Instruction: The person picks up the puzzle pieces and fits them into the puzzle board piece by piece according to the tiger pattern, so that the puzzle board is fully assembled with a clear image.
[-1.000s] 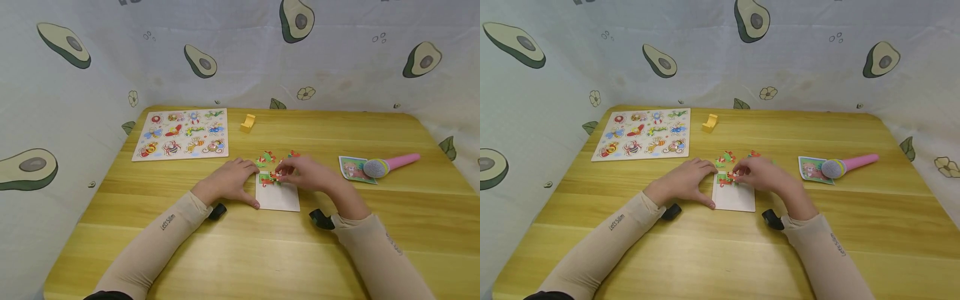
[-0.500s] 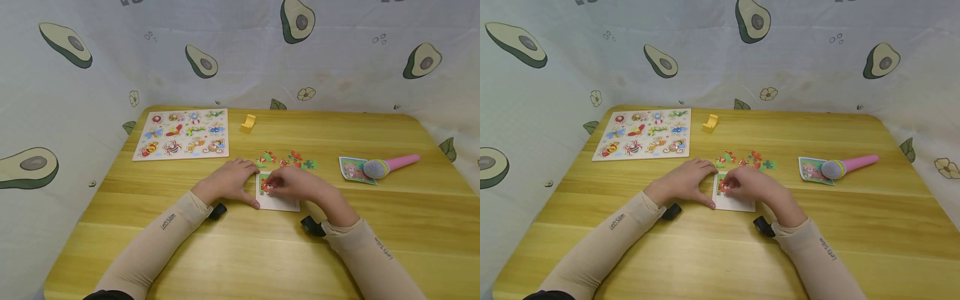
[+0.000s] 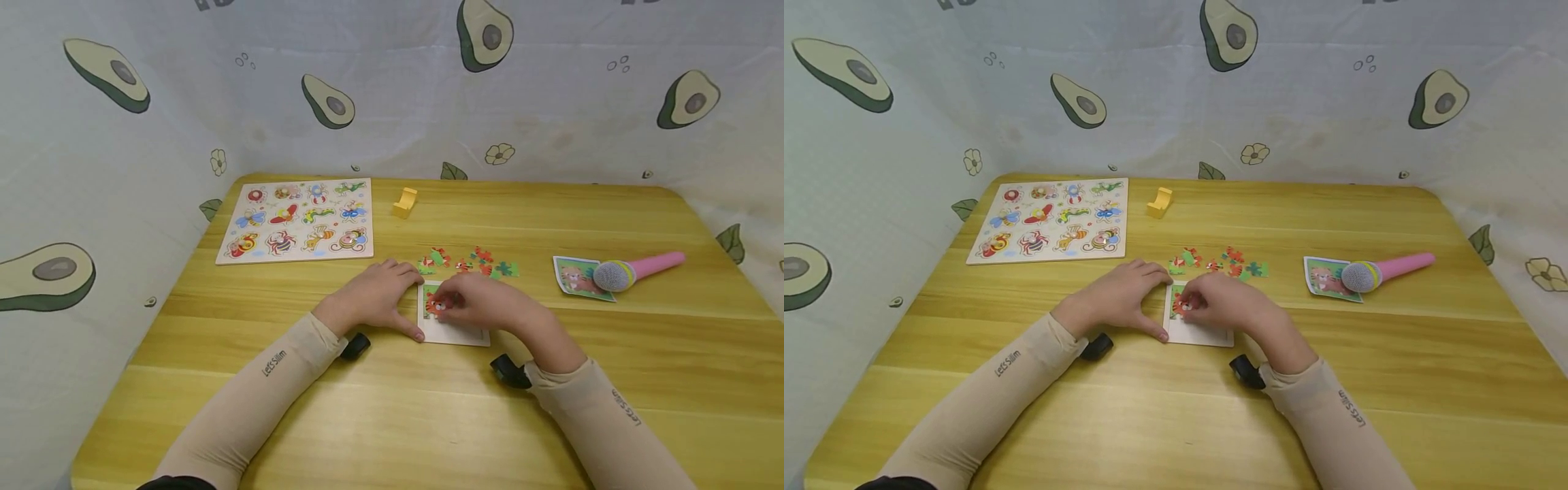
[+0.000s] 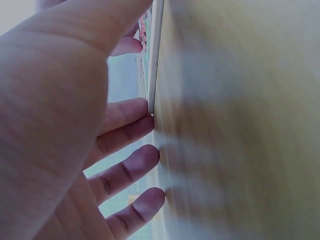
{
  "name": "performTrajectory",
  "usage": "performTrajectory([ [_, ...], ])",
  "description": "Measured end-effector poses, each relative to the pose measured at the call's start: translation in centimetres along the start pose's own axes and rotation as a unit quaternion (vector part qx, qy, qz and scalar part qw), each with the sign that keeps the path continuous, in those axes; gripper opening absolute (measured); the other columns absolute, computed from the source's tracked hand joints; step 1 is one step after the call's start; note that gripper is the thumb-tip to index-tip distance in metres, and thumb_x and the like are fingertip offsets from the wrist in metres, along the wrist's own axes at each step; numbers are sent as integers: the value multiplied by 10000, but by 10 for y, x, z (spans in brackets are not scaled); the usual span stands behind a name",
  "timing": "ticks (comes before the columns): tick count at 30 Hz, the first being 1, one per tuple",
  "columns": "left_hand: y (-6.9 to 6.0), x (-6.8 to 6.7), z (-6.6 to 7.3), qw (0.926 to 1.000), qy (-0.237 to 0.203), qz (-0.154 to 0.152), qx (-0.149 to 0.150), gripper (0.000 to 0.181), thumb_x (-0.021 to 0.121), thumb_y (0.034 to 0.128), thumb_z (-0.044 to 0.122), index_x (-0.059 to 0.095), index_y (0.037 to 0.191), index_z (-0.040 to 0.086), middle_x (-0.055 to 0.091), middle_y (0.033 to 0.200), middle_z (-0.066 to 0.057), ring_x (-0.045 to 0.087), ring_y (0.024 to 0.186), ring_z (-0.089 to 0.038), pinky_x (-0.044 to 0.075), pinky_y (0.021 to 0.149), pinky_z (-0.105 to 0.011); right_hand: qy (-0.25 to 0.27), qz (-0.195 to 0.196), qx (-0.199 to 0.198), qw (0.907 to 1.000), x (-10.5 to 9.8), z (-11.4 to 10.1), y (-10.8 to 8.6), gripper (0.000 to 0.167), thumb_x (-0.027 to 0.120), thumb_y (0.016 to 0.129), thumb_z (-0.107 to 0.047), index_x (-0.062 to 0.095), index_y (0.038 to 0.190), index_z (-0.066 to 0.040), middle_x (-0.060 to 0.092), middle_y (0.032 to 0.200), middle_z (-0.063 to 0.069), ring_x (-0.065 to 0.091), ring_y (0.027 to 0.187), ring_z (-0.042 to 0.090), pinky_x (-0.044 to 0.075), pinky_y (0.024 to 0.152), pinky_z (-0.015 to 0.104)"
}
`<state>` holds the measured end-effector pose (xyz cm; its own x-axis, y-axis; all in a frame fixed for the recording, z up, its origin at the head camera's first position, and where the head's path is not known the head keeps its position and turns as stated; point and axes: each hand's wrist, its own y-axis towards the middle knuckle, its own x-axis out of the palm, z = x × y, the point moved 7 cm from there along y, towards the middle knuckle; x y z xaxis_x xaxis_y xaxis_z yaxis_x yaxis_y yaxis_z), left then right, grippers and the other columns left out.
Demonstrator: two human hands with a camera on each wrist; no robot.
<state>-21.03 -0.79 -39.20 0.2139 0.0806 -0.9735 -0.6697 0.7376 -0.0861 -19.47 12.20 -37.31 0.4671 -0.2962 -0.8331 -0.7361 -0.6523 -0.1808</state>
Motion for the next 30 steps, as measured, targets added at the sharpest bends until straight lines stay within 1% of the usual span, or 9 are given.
performTrajectory([
  [4,0,-1,1,10000,-30,-16,13,1029,670,689,844,536,1419,131,510,1416,3,445,1245,-209,380,1044,-398,14,-2,62,10000,-3,1,-2,219,761,920,-167,743,1104,-51,645,898,-55,560,803,130,495,738,319],
  [8,1,-1,0,10000,-9,-23,12,1039,664,684,851,536,1419,128,512,1416,3,446,1245,-209,381,1044,-396,42,9,15,10000,-4,0,-2,202,759,921,-169,744,1090,-62,631,876,-57,548,790,140,488,717,320],
  [15,1,-2,0,10000,11,-5,22,1038,665,681,853,540,1415,129,513,1410,4,448,1240,-207,393,1023,-395,-152,69,-109,9998,0,0,0,175,747,931,-166,749,1084,-81,653,907,-71,558,797,115,493,748,324],
  [20,1,-2,1,10000,23,-16,5,1037,669,683,848,538,1418,129,511,1409,7,446,1241,-204,392,1021,-395,-266,157,-81,9995,0,-1,0,128,751,925,-157,754,1039,-98,641,877,-70,555,777,117,493,734,327],
  [24,1,-2,1,10000,-5,-26,-2,1034,671,688,843,534,1422,127,510,1413,2,445,1244,-207,389,1028,-403,-271,164,-50,9995,0,-1,0,95,751,923,-142,754,1011,-108,629,856,-75,549,763,115,488,723,318],
  [30,0,-1,0,10000,2,-74,-17,1041,663,691,848,529,1430,127,503,1428,-4,442,1251,-213,379,1045,-407,-259,143,-81,9995,2,-1,0,56,741,934,-164,749,973,-123,590,812,-68,519,733,120,466,684,310],
])
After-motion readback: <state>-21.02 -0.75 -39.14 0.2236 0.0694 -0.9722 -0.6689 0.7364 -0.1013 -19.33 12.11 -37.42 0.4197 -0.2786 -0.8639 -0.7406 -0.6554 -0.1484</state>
